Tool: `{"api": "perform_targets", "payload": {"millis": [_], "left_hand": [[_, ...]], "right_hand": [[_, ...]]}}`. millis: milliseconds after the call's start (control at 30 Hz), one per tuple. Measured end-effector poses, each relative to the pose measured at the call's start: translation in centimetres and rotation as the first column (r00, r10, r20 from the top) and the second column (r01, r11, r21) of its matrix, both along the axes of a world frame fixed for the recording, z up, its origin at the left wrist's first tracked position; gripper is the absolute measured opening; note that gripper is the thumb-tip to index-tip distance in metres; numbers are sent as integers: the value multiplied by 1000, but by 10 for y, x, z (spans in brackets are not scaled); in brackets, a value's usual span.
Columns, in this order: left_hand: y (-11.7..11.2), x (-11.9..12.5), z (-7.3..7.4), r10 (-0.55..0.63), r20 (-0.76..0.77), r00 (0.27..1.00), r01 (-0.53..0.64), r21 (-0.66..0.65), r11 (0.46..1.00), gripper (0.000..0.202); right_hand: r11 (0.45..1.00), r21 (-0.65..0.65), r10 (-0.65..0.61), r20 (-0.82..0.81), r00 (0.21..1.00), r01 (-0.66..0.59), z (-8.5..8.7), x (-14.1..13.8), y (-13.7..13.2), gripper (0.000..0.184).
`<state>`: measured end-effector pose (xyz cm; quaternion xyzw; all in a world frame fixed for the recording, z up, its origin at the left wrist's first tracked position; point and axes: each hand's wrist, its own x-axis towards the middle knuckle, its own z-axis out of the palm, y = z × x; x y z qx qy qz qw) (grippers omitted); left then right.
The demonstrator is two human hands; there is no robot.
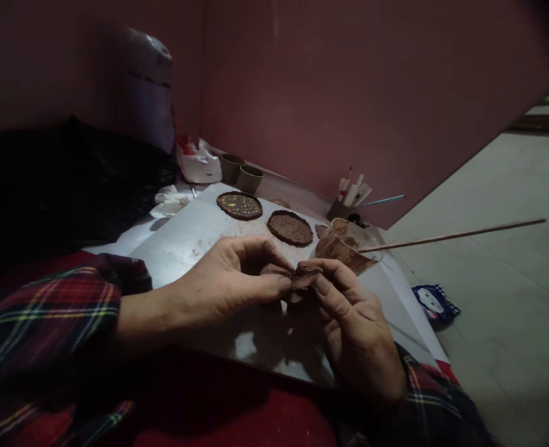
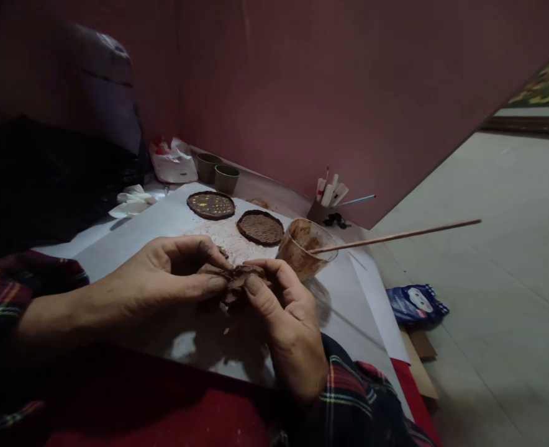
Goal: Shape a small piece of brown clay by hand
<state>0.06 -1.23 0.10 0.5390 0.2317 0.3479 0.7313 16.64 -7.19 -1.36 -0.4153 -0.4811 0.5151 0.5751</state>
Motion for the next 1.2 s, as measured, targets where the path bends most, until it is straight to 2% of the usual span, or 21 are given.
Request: {"api": "perform_targets", "payload": {"millis": [133,233,333,433,533,600,667,733,867,967,1067,1200], "left_hand": [[0,1,-2,23,36,999,-25,63,998,11],[-1,0,-3,49,34,998,-53,154,987,12],[-2,-1,-3,119,-19,993,-107,322,941,11],[-1,-3,-4,206,-45,978,-151,534,832,9],[0,-5,-6,259,-23,966,-163,725,669,12],[2,-6,-6,275,11,961,-175,797,578,17],[3,-6,-4,289,36,957,-194,818,541,18],[4,-7,-2,295,37,955,-199,815,543,18],[1,-8,2,256,-40,966,-121,804,582,22],[1,-8,3,225,-74,972,-77,801,593,23],[1,-8,4,219,-65,974,-83,792,604,23],[1,-7,2,168,-41,985,-74,776,627,30]], "right_hand": [[1000,-28,11,-121,993,-14,3,-2,5,10],[997,-62,-54,-92,994,48,9,-5,8,9],[988,-81,-135,-4,991,134,17,-8,9,11],[983,-89,-158,43,986,162,22,-10,9,12],[986,-127,-111,-11,994,109,19,-8,11,17],[982,-162,-114,-77,990,100,13,-5,14,21],[975,-194,-131,-114,985,108,6,0,17,22],[976,-197,-114,-107,988,91,0,3,18,23],[988,-151,-57,-93,994,42,-2,3,18,23],[988,-150,-41,-91,995,27,0,2,17,23],[988,-155,-28,-55,998,20,3,0,17,24],[990,-130,-56,22,998,59,12,-3,14,23]]}}
